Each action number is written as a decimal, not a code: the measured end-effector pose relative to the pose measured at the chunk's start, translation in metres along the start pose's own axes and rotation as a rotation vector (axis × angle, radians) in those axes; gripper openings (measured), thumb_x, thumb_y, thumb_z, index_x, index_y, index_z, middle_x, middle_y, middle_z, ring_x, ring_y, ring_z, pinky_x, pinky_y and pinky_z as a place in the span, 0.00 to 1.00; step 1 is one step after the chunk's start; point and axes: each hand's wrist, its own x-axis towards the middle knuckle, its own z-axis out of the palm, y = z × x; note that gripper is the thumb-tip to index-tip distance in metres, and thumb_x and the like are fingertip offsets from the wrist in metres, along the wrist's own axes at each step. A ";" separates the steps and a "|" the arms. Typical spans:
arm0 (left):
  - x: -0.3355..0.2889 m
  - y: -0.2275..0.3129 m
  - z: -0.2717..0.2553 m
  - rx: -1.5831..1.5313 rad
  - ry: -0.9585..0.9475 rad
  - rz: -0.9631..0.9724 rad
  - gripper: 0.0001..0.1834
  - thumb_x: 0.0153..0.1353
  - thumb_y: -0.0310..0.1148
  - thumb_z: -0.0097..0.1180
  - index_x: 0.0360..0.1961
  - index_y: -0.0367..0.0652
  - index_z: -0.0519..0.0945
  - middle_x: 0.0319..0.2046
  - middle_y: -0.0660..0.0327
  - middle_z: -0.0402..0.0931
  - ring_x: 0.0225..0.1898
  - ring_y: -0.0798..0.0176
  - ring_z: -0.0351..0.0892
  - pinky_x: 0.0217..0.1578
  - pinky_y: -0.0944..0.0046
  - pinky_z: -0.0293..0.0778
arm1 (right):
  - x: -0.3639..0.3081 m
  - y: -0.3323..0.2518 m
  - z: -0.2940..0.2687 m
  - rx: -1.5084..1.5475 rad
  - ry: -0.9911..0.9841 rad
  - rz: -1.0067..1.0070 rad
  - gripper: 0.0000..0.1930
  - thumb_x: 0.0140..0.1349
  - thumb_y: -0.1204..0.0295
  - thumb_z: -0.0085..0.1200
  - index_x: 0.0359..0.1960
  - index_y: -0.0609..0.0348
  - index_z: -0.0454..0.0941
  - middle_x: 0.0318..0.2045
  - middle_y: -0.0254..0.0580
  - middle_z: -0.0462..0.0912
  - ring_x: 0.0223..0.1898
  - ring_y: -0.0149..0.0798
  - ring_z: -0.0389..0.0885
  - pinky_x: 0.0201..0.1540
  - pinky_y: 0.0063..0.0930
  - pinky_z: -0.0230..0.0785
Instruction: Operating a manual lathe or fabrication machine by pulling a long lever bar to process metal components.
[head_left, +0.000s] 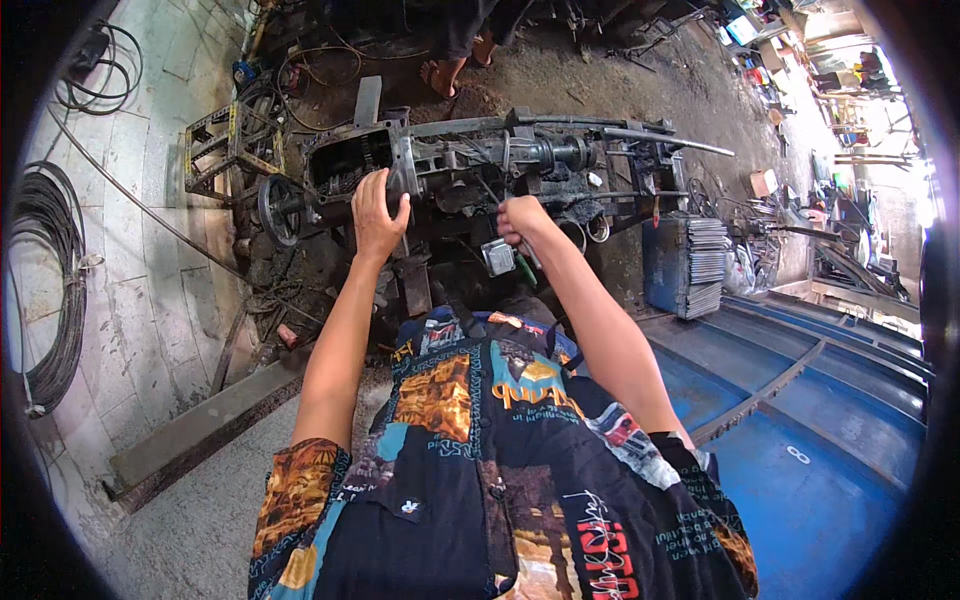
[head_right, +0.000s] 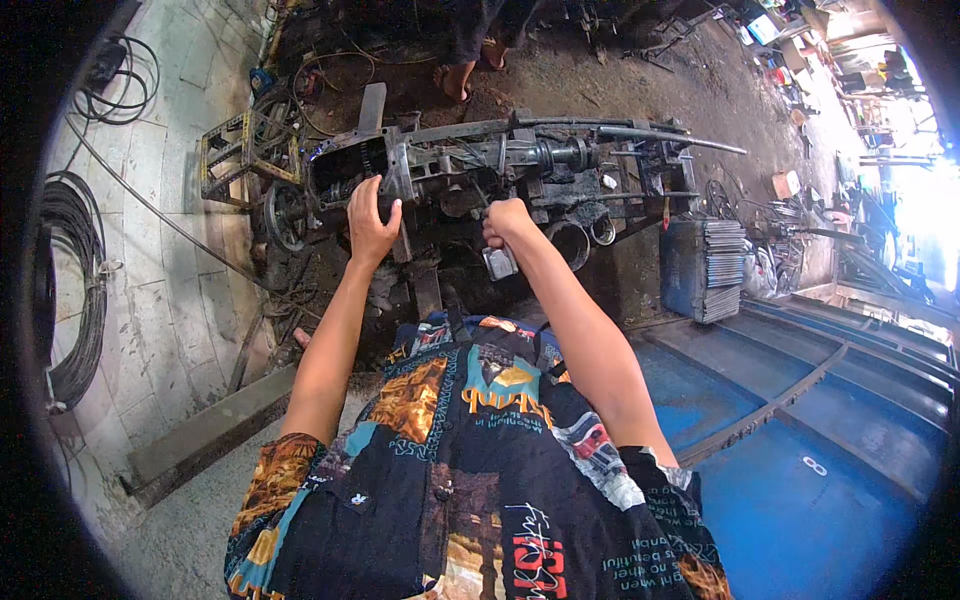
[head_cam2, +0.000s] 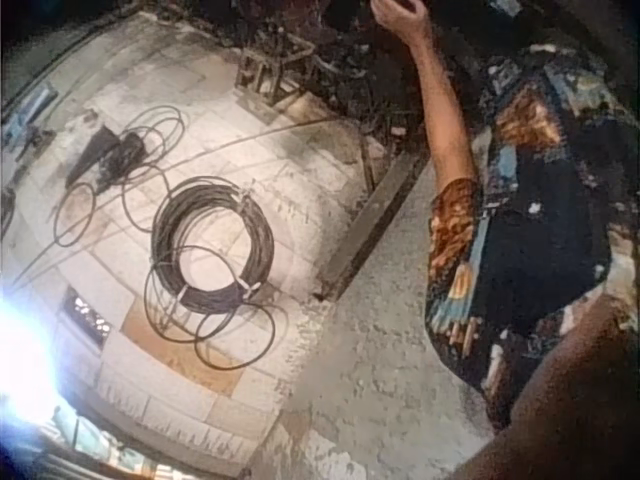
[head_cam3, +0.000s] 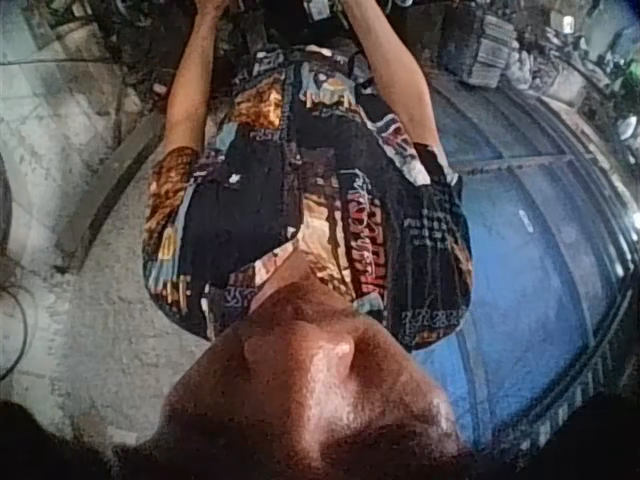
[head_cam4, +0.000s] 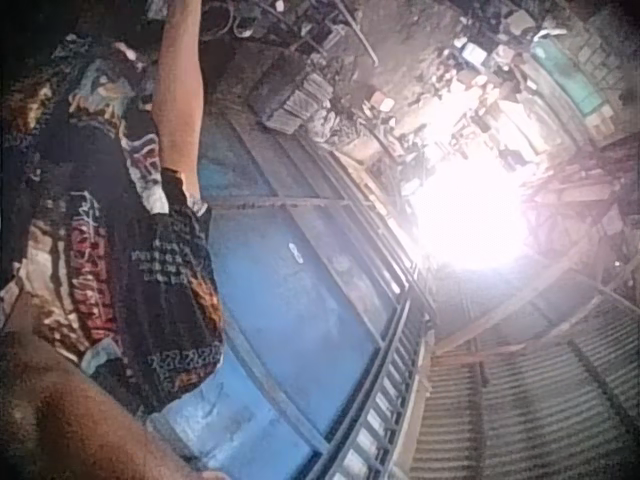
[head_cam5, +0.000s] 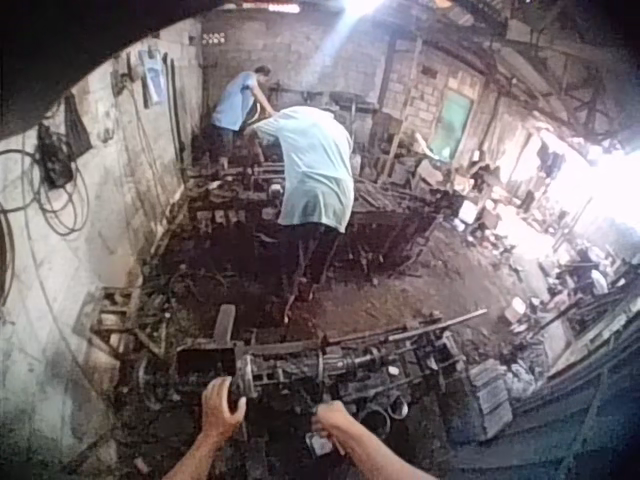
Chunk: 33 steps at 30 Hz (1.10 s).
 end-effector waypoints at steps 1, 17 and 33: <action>0.000 0.001 0.001 -0.003 -0.009 0.001 0.30 0.56 0.36 0.60 0.59 0.36 0.69 0.56 0.50 0.70 0.61 0.47 0.65 0.61 0.50 0.60 | 0.001 0.002 0.002 0.003 0.001 0.000 0.05 0.64 0.71 0.43 0.30 0.54 0.64 0.17 0.30 0.62 0.14 0.27 0.59 0.11 0.23 0.47; -0.009 0.032 0.014 -0.034 -0.071 0.083 0.30 0.56 0.38 0.61 0.58 0.35 0.69 0.55 0.48 0.70 0.60 0.45 0.66 0.60 0.49 0.60 | -0.002 0.002 0.012 0.325 -0.134 0.170 0.11 0.68 0.70 0.40 0.27 0.60 0.65 0.19 0.35 0.68 0.15 0.28 0.64 0.14 0.19 0.60; -0.011 0.056 0.025 -0.061 -0.098 0.062 0.30 0.57 0.37 0.61 0.58 0.34 0.70 0.54 0.47 0.72 0.59 0.45 0.67 0.59 0.49 0.62 | -0.012 0.009 0.002 0.258 -0.184 0.082 0.21 0.70 0.58 0.39 0.46 0.70 0.67 0.34 0.48 0.75 0.30 0.40 0.77 0.36 0.41 0.81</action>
